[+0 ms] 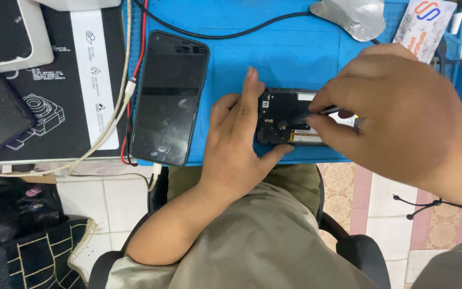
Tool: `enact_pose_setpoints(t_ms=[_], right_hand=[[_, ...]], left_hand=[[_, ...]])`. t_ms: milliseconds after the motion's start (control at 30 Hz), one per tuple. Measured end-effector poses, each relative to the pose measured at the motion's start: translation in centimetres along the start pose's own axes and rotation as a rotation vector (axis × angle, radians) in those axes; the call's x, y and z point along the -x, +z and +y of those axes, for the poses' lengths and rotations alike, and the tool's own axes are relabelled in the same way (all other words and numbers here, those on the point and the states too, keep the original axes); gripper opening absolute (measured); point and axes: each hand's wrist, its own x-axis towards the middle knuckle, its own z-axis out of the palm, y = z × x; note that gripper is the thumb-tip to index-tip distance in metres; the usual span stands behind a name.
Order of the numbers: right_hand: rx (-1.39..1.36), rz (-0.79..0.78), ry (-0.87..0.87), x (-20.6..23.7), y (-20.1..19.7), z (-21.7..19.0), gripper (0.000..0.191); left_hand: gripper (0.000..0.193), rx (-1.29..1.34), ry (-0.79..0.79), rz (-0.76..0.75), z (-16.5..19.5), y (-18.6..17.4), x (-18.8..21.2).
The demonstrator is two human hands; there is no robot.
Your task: The person repairs a smartphone at a workbench. They hold the phone with its back cover removed, spray cleaning solution onto the internal components, use a screwdriver to work on the exposed internals, detach the back housing, and manipulate the battery and internal boards with their fingers.
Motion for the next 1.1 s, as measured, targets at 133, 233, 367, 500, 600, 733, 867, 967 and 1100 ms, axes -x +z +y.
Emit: enact_pose_setpoints(t_ms=[133,233,367,500,600,733,867,967,1100], right_hand=[[0.053,0.007,-0.163,-1.2,-0.8,-1.9,0.014],[0.327,-0.158,-0.227,-1.8,-1.3,-4.3,0.026],[0.420,-0.194,-0.393,-2.2,-1.4,-3.9,0.009],[0.345,-0.221,-0.285,-1.4,-1.7,-1.9,0.028],[0.297,-0.228,-0.256,-1.0,-1.6,-1.6,0.036],[0.210,-0.203,-0.209,-0.9,-1.6,-2.1,0.024],[0.172,-0.155,-0.332,-1.3,-2.0,-2.3,0.041],[0.327,-0.260,-0.142,-1.4,-2.1,-2.6,0.023],[0.179,-0.141,-0.277,-1.5,-2.1,-2.5,0.027]], left_hand=[[0.125,0.005,0.001,0.003,-0.1,0.2,0.0],[0.121,-0.021,0.013,0.009,-0.1,0.4,0.0],[0.118,-0.018,-0.013,-0.003,0.3,0.6,0.1],[0.122,-0.021,-0.029,-0.002,0.5,0.4,0.1],[0.123,-0.001,-0.038,-0.013,0.5,0.2,0.1],[0.123,-0.003,-0.034,-0.012,0.4,0.2,-0.1],[0.120,-0.036,-0.016,0.010,0.5,0.4,-0.1],[0.117,-0.023,-0.018,0.021,0.5,0.4,-0.1],[0.118,-0.028,-0.017,0.011,0.5,0.4,-0.2]])
